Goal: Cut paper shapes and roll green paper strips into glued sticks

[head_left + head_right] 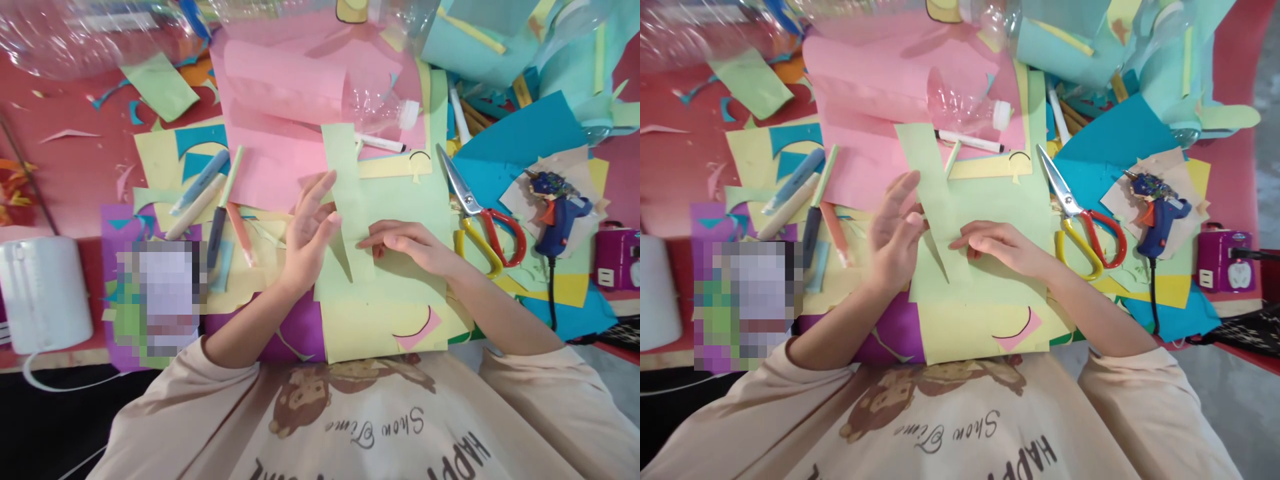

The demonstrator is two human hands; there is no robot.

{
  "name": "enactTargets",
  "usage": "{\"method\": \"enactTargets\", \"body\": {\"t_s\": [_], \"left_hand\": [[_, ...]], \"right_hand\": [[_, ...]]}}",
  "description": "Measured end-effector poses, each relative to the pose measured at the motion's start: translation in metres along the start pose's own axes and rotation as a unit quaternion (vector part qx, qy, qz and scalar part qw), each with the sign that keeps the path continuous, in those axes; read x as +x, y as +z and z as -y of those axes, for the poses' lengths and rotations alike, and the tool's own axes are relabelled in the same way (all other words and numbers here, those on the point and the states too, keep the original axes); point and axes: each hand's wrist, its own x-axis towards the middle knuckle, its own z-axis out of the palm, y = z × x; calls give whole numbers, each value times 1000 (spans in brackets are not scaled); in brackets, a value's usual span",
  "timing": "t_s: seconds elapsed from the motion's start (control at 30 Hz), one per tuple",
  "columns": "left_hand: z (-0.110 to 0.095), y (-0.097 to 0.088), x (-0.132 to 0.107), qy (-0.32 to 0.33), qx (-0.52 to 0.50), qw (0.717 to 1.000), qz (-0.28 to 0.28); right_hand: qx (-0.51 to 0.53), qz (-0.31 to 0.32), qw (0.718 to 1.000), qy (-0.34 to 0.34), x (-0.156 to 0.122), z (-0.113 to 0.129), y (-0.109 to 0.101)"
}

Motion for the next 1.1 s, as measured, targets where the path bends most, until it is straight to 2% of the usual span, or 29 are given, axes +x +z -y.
{"method": "enactTargets", "body": {"t_s": [0.13, 0.27, 0.43, 0.6, 0.8, 0.97, 1.03, 1.1], "left_hand": [[3, 0, 0, -13, 50, 998, -26], [3, 1, -1, -29, 72, 996, -34], [4, 1, -1, -80, 31, 996, -5], [0, 2, -1, -103, 25, 994, 11], [0, 0, -2, -107, 27, 993, 40], [-1, 1, -2, -123, 3, 992, 26], [-2, 1, -2, -135, -16, 991, 19], [-2, 2, -2, -141, -26, 990, 19]], "right_hand": [[-26, 38, 999, -7, 0, 3, -1], [-49, 48, 998, 15, -2, 4, -1], [-49, 45, 997, 30, -3, 4, -1], [-61, 64, 996, 9, -2, 4, -1], [-58, 41, 997, 11, -2, 1, -1], [-32, 41, 998, 23, -4, 1, 2], [-59, 17, 998, 16, -6, 2, 4], [-130, -33, 991, -20, -7, 2, 5]]}}
